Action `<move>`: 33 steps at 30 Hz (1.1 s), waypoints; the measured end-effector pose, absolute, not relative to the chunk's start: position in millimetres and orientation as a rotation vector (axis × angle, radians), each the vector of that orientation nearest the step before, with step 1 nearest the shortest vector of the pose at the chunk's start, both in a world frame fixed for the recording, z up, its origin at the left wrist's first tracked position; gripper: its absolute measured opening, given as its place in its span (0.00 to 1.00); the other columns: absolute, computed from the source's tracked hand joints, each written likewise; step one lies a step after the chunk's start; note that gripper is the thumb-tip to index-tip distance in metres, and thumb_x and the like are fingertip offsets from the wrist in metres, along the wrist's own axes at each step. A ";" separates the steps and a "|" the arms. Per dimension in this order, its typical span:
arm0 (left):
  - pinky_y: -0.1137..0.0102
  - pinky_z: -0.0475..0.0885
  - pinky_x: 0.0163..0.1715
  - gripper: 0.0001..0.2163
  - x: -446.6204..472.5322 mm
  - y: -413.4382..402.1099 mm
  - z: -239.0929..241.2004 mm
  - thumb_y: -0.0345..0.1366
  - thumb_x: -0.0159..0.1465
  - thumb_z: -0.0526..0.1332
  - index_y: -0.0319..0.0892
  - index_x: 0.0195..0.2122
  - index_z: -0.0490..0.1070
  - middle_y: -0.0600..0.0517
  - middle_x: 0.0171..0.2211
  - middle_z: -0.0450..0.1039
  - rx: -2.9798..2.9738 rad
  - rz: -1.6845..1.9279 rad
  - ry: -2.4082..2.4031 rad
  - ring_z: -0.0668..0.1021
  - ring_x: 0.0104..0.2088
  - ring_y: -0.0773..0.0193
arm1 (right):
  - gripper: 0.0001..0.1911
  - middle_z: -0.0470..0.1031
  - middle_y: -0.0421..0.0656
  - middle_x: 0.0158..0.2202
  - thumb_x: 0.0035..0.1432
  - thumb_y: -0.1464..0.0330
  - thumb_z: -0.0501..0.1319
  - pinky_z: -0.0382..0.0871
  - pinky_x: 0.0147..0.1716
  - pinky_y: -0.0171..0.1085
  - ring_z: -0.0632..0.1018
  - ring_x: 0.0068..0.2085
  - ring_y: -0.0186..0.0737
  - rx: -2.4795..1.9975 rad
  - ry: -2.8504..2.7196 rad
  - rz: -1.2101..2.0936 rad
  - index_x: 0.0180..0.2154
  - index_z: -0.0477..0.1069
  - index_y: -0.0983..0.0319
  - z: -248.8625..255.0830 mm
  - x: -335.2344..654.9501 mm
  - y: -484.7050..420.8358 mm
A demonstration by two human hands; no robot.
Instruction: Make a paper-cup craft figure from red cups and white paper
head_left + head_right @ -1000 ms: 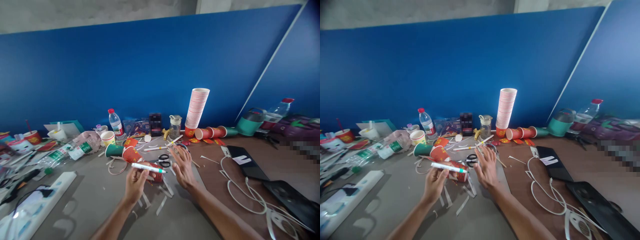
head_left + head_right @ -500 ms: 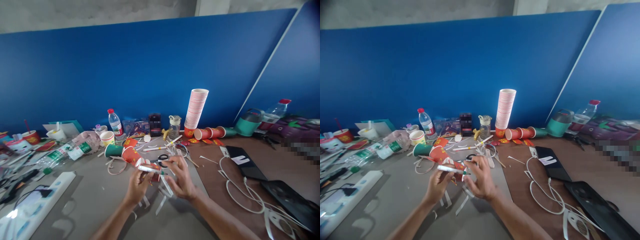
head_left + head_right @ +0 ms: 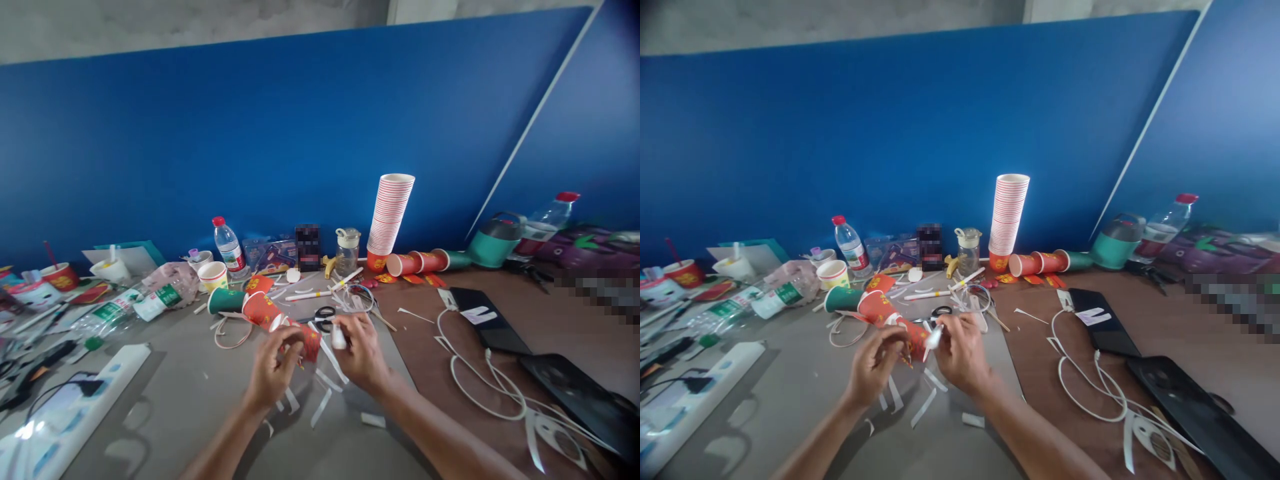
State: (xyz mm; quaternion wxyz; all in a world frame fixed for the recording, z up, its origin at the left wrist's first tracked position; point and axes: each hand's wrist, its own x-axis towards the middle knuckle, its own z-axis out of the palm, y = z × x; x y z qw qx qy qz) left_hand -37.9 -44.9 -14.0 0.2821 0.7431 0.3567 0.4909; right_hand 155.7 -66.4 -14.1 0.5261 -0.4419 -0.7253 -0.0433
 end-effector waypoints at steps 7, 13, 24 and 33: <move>0.73 0.69 0.26 0.07 -49.0 -33.5 -4.6 0.38 0.61 0.57 0.41 0.35 0.70 0.55 0.25 0.70 1.704 1.721 1.207 0.73 0.23 0.68 | 0.07 0.74 0.40 0.28 0.62 0.63 0.54 0.61 0.22 0.31 0.68 0.22 0.31 -0.687 -1.648 1.131 0.39 0.63 0.59 8.3 164.3 -81.9; 0.70 0.71 0.33 0.08 -50.6 -22.0 -10.5 0.39 0.60 0.57 0.41 0.36 0.70 0.52 0.30 0.73 1.650 1.676 1.355 0.76 0.29 0.64 | 0.18 0.75 0.40 0.28 0.65 0.58 0.49 0.68 0.26 0.34 0.73 0.24 0.33 -0.590 -1.896 1.234 0.52 0.65 0.57 33.6 166.9 -100.5; 0.71 0.69 0.32 0.10 -40.8 -20.3 -20.8 0.42 0.63 0.54 0.41 0.35 0.70 0.51 0.30 0.73 1.695 1.549 1.309 0.75 0.30 0.64 | 0.26 0.71 0.51 0.53 0.55 0.76 0.53 0.69 0.46 0.47 0.73 0.51 0.46 -0.837 -2.401 -0.048 0.56 0.61 0.58 -40.8 194.0 -114.4; 0.70 0.69 0.31 0.10 -42.7 -19.5 -24.3 0.42 0.63 0.54 0.41 0.35 0.70 0.52 0.28 0.71 1.678 1.549 1.325 0.73 0.27 0.65 | 0.20 0.73 0.52 0.46 0.60 0.67 0.57 0.69 0.44 0.46 0.74 0.45 0.47 -1.161 -1.969 0.082 0.53 0.61 0.63 -13.5 169.5 -44.4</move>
